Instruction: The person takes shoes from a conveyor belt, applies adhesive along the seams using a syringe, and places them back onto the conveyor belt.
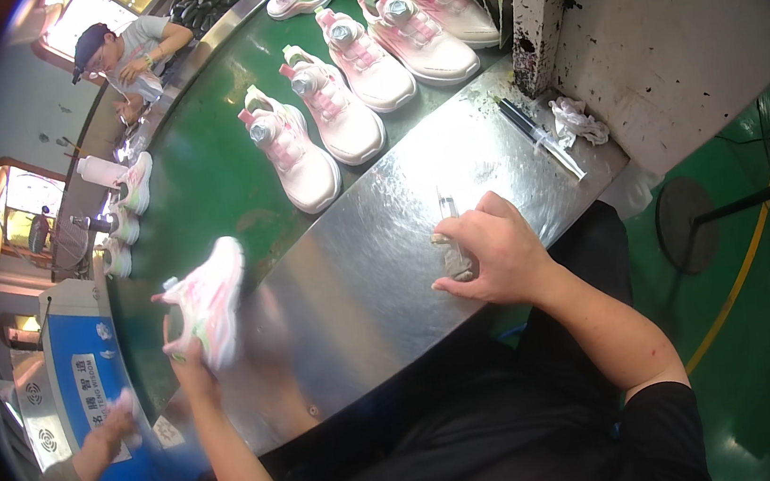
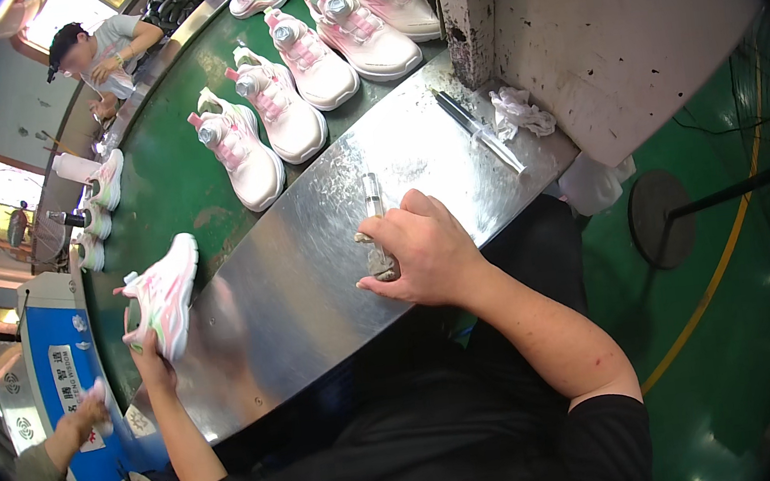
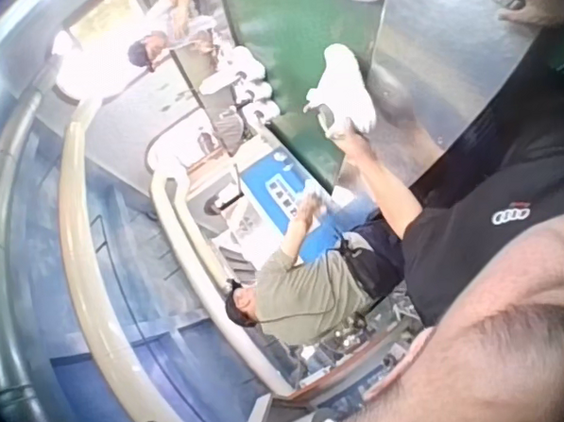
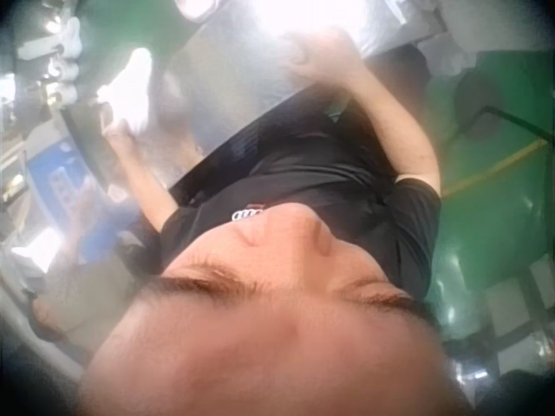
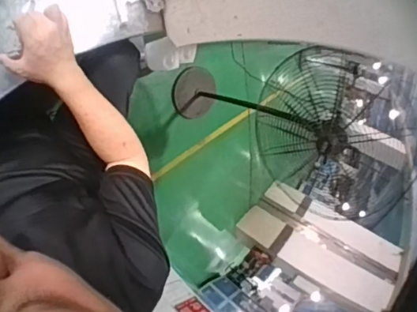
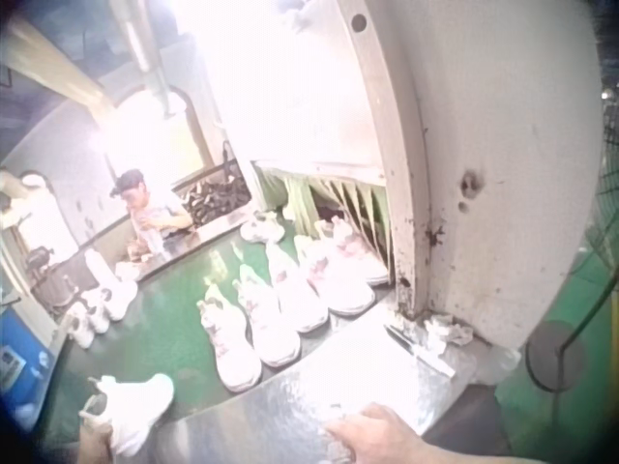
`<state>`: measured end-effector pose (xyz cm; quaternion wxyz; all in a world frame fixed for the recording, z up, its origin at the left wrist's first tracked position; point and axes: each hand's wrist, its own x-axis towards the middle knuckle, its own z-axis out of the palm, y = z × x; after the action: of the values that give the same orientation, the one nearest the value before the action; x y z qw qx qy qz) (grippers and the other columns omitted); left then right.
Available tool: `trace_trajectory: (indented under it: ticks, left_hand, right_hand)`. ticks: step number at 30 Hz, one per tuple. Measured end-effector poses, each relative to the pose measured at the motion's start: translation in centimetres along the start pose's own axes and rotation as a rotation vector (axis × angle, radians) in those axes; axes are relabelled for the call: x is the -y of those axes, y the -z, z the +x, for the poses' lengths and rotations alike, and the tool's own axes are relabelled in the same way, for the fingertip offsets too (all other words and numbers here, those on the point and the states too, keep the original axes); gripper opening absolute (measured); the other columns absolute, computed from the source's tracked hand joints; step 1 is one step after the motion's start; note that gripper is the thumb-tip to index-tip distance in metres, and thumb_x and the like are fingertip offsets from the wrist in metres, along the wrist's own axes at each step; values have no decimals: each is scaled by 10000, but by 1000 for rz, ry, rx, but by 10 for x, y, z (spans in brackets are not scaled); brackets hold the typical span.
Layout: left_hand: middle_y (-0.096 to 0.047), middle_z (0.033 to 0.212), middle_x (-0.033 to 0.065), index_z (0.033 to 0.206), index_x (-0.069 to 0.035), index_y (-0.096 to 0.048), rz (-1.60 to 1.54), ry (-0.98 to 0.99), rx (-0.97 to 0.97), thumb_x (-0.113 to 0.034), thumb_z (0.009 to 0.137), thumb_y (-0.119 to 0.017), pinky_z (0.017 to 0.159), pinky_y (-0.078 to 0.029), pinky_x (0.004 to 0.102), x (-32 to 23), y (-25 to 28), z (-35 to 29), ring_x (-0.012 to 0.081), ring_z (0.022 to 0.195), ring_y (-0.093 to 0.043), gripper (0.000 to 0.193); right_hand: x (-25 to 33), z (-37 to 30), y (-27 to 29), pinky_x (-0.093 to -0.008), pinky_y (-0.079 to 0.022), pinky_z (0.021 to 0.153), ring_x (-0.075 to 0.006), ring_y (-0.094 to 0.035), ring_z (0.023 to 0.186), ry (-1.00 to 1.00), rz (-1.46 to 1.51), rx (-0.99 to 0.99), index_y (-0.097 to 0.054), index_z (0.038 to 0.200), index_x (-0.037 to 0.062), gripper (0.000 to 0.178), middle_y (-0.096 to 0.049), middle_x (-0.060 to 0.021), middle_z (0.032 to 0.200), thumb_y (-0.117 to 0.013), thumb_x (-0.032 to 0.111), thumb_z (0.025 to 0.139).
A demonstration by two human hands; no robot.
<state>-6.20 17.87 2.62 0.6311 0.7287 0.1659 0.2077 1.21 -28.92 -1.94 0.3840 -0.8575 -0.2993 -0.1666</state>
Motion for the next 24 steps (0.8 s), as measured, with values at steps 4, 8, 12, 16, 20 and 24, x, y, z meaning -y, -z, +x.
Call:
trace_trajectory:
  ticks: [4, 8, 12, 16, 20, 24]
  left_hand:
    - [-402, 1321, 130, 1392, -5, -254, 439, -255, 251, -76, 694, -672, 976, -348, 314, -6, -27, -74, 215, 1177, -446, 816]
    - [-346, 1365, 168, 1393, 13, -211, 370, -90, 412, -70, 635, -727, 1032, -311, 372, -8, -56, -131, 287, 1256, -369, 921]
    - [-502, 1171, 113, 1353, -53, -271, -226, 165, 373, -32, 687, -679, 822, -478, 296, -24, -54, -105, 204, 1065, -536, 781]
    - [-538, 1048, 112, 1246, -16, -390, -188, 220, 176, -151, 855, -568, 718, -494, 276, 6, -56, -16, 181, 904, -567, 451]
    - [-610, 921, 81, 1124, 25, -497, 7, 390, 372, -328, 922, -505, 729, -492, 297, 51, -59, 55, 157, 806, -603, 406]
    - [-621, 895, 91, 1053, 29, -538, 73, 406, 458, -350, 903, -526, 719, -503, 302, 32, -88, 48, 167, 782, -620, 408]
  right_hand:
    - [-1, -1, -1, -336, -422, 679, -226, -448, 727, 9, -2, -16, -580, 983, 116, 519, -523, -17, 708, -792, 337, 565]
    - [4, 1, 1, -328, -422, 678, -228, -454, 717, 5, 46, -14, -589, 1006, 95, 533, -550, -32, 733, -801, 321, 573]
    - [7, -9, 15, -318, -426, 693, -225, -466, 739, -47, 90, -24, -581, 1037, 81, 542, -581, -53, 781, -798, 321, 602]
    - [11, -20, 30, -330, -439, 721, -230, -490, 779, -206, 180, -32, -560, 1078, 64, 553, -598, -81, 828, -784, 318, 640]
    - [19, -21, 36, -323, -478, 721, -254, -587, 785, -300, 277, -45, -569, 1096, 61, 541, -626, -117, 865, -772, 311, 661]
    - [36, -24, 51, -306, -501, 686, -260, -639, 740, -272, 260, 72, -577, 1106, 50, 540, -643, -148, 888, -765, 312, 672]
